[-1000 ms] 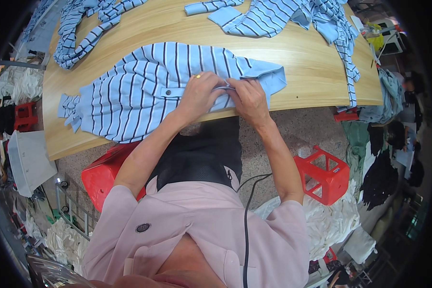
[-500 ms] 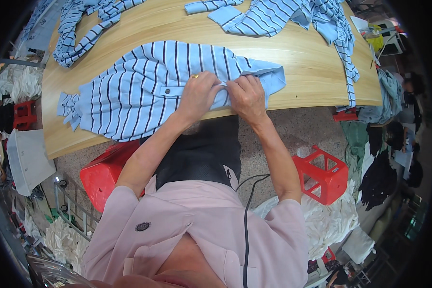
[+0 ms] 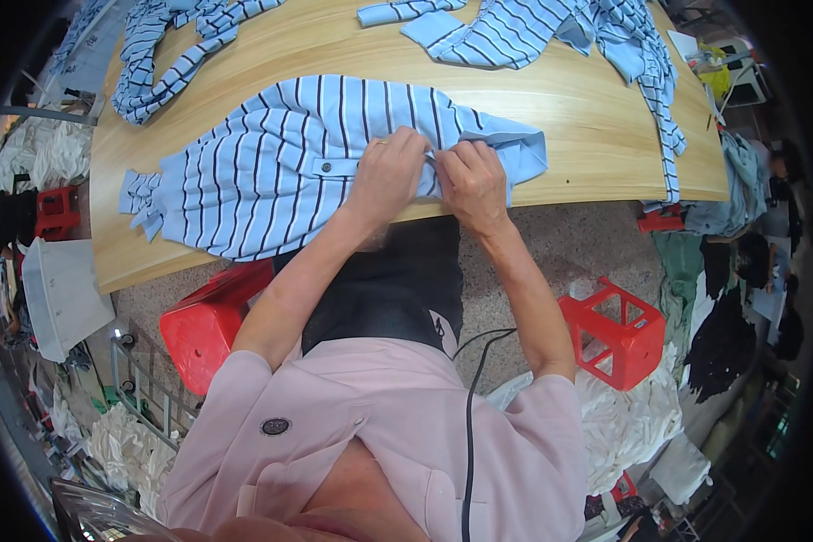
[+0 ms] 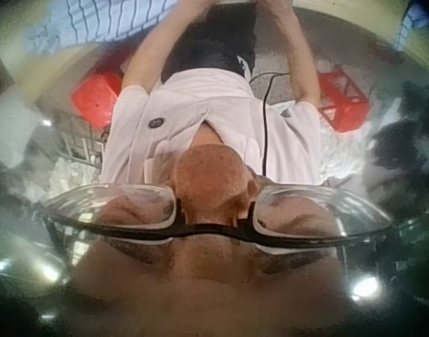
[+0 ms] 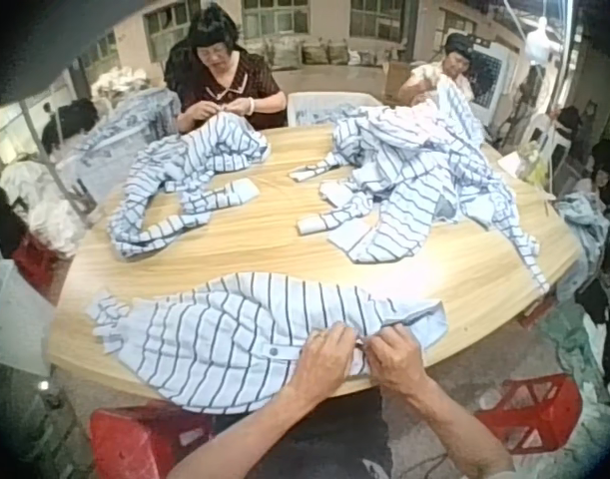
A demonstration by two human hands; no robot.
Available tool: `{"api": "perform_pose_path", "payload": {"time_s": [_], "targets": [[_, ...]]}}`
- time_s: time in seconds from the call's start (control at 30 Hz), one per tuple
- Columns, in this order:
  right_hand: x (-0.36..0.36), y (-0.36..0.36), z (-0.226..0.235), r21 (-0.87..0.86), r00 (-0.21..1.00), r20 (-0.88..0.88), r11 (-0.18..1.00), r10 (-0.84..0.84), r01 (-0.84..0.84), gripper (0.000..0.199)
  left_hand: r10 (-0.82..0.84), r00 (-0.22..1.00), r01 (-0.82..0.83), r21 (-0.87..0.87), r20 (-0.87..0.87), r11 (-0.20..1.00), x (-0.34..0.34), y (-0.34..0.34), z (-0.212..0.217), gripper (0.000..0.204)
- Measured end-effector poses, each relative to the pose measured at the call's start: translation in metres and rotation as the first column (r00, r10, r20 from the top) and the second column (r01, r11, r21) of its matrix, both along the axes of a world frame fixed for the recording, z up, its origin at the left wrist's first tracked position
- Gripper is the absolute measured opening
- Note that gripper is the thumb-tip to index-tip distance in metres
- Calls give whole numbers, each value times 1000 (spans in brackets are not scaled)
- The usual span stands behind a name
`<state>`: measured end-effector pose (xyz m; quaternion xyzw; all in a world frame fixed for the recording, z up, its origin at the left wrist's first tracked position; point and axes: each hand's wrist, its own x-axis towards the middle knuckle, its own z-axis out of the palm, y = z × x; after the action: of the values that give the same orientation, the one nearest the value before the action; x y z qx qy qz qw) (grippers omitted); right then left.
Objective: The recorder is fastening buttons on several striped shirts on a worktable.
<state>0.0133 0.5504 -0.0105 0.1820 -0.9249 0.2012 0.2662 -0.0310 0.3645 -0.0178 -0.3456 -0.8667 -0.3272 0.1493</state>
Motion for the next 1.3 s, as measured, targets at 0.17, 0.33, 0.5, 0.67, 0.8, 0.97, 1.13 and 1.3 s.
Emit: {"api": "perform_pose_path", "payload": {"time_s": [0.17, 0.33, 0.5, 0.67, 0.8, 0.97, 1.13, 1.3], "targets": [[14, 22, 2, -16, 991, 0, 990, -137, 137, 31, -154, 987, 149, -98, -49, 984, 8, -13, 7, 31], [19, 34, -2, -171, 984, -86, 975, -157, 141, 33, -24, 993, 10, -126, -112, 992, 19, -3, 20, 24], [21, 39, 2, -86, 998, -52, 995, -45, 41, 15, -81, 982, 63, -115, -168, 991, 11, 4, 15, 18], [23, 37, 10, -60, 998, 31, 996, -58, 60, 18, -102, 981, 74, -169, -163, 983, 4, 23, 20, 18], [22, 35, 13, -71, 990, 93, 991, -107, 113, 23, -115, 991, 107, -105, -71, 989, -4, 47, 18, 14], [25, 36, 5, -174, 989, 83, 976, -120, 133, 23, -58, 995, 48, 123, 80, 991, -5, 49, 1, 5], [21, 36, 13, -115, 988, 124, 988, -88, 103, 20, -133, 974, 83, 258, 184, 963, -12, 44, -1, 7], [16, 41, 25, -68, 973, 224, 995, -57, 74, 18, -115, 986, 86, 225, 118, 971, -6, 42, -1, 11]]}}
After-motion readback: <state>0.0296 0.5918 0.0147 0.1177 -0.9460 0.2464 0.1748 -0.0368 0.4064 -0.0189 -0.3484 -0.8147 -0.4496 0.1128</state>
